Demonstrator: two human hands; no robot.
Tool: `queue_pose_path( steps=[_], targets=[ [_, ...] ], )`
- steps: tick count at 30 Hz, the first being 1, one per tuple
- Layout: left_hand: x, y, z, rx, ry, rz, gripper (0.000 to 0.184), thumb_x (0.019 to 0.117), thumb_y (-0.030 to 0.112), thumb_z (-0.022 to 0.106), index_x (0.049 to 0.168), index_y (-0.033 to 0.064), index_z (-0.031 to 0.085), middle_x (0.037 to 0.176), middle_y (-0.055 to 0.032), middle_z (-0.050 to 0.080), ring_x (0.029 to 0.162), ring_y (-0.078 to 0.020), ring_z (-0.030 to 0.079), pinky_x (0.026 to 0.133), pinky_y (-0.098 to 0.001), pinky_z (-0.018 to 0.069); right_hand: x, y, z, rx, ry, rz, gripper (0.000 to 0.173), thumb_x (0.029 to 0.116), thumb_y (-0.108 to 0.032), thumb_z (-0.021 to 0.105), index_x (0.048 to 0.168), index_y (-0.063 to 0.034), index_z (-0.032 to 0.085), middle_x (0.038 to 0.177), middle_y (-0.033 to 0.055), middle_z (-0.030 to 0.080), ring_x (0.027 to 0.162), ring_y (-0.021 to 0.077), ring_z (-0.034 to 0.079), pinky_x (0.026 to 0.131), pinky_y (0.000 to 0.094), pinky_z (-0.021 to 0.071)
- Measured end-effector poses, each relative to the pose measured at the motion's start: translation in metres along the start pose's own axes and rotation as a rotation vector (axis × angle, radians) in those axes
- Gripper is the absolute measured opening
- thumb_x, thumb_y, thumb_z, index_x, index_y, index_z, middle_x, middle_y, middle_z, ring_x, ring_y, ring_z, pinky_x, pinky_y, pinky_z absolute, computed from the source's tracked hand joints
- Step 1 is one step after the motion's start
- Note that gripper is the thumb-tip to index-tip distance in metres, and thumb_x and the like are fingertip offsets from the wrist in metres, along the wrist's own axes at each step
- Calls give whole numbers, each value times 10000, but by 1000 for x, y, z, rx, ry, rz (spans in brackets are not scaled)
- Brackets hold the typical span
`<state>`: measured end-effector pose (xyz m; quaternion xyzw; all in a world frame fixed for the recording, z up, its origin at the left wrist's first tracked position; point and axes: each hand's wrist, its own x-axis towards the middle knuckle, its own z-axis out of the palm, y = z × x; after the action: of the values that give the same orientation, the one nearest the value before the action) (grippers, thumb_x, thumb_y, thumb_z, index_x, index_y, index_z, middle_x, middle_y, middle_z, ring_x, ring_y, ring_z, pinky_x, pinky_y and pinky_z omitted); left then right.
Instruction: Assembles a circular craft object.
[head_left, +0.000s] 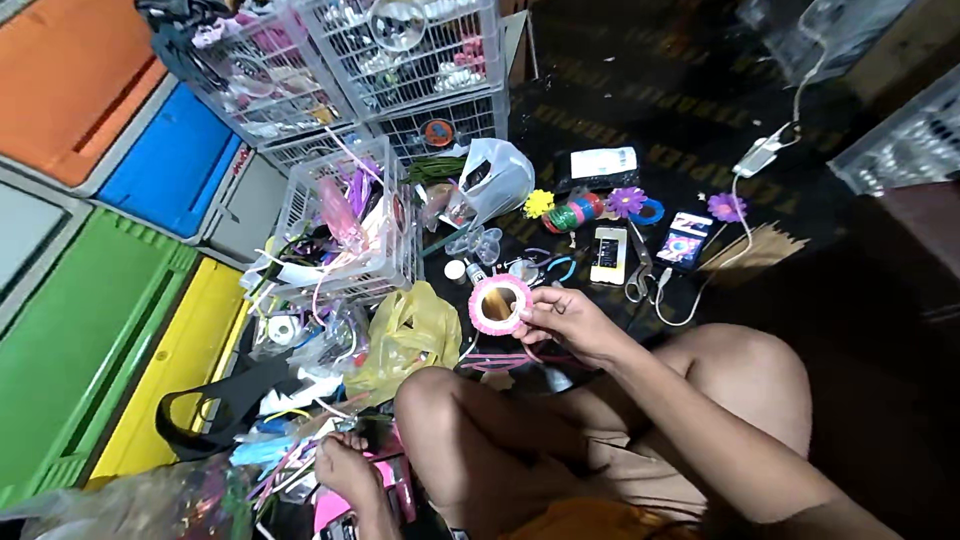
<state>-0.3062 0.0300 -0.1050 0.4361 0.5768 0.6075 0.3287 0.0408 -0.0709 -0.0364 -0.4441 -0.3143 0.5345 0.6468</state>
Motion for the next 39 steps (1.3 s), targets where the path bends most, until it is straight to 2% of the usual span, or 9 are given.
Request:
queue_pose_path(
  steps=[4,8,13,15,17,20,21,26,39],
  targets=[
    [-2,20,41,35,-187,76,301,1080,91,353,980,-28,611,746,51,658,647,-22,664,604,-210,578,9,8,-14,20,44,79,97,1016,19,553,1055,-6,638,861,46,742,788,132,740,774,275,623],
    [-8,49,111,4,-365,26,227,1054,67,512,1063,-93,672,921,-65,734,833,-73,709,740,-239,592,16,13,-29,35,111,127,82,1031,-7,555,1078,3,621,866,58,732,775,129,735,764,266,619],
    [-20,50,188,-41,-588,-47,22,946,-33,643,940,-40,663,799,-43,725,732,-93,705,733,-257,604,26,20,-49,10,162,119,60,1025,-18,577,1065,6,614,859,58,727,774,131,732,764,272,618],
    [-27,45,211,-30,-645,-104,145,965,13,659,823,-2,634,687,-25,696,633,-92,681,665,-252,592,30,25,-54,-11,183,121,65,1020,-20,588,1068,15,614,867,59,725,781,132,732,774,282,620],
    [-33,40,225,10,-742,-184,349,1078,164,523,794,1,642,678,-34,698,629,-107,693,654,-262,599,32,27,-56,-30,192,158,101,1026,-42,592,1098,27,608,879,64,724,786,127,731,775,277,617],
    [-37,35,234,17,-1005,-441,478,1138,299,306,1204,-61,615,1013,-131,726,865,-192,729,798,-344,606,34,31,-59,-67,186,195,160,1023,-70,611,1137,43,614,876,68,724,762,110,726,746,257,614],
    [-38,32,234,9,-1065,-527,480,1137,309,294,1264,-43,594,1053,-127,721,883,-191,724,802,-347,603,34,31,-59,-90,190,217,169,1021,-84,621,1132,43,620,866,67,722,747,100,719,730,249,608],
    [-42,22,234,-56,-1104,-718,282,1115,154,380,1117,-9,610,901,-103,746,770,-160,744,717,-289,628,36,38,-60,-161,151,229,203,1022,-114,629,1108,70,634,846,84,713,726,86,704,717,250,601],
    [-40,10,233,-113,-1092,-731,284,1090,79,374,1054,-9,642,866,-104,733,730,-160,734,698,-294,633,34,43,-61,-152,61,203,161,1016,-135,644,1018,26,649,799,44,698,707,77,699,699,232,598]
  ],
)
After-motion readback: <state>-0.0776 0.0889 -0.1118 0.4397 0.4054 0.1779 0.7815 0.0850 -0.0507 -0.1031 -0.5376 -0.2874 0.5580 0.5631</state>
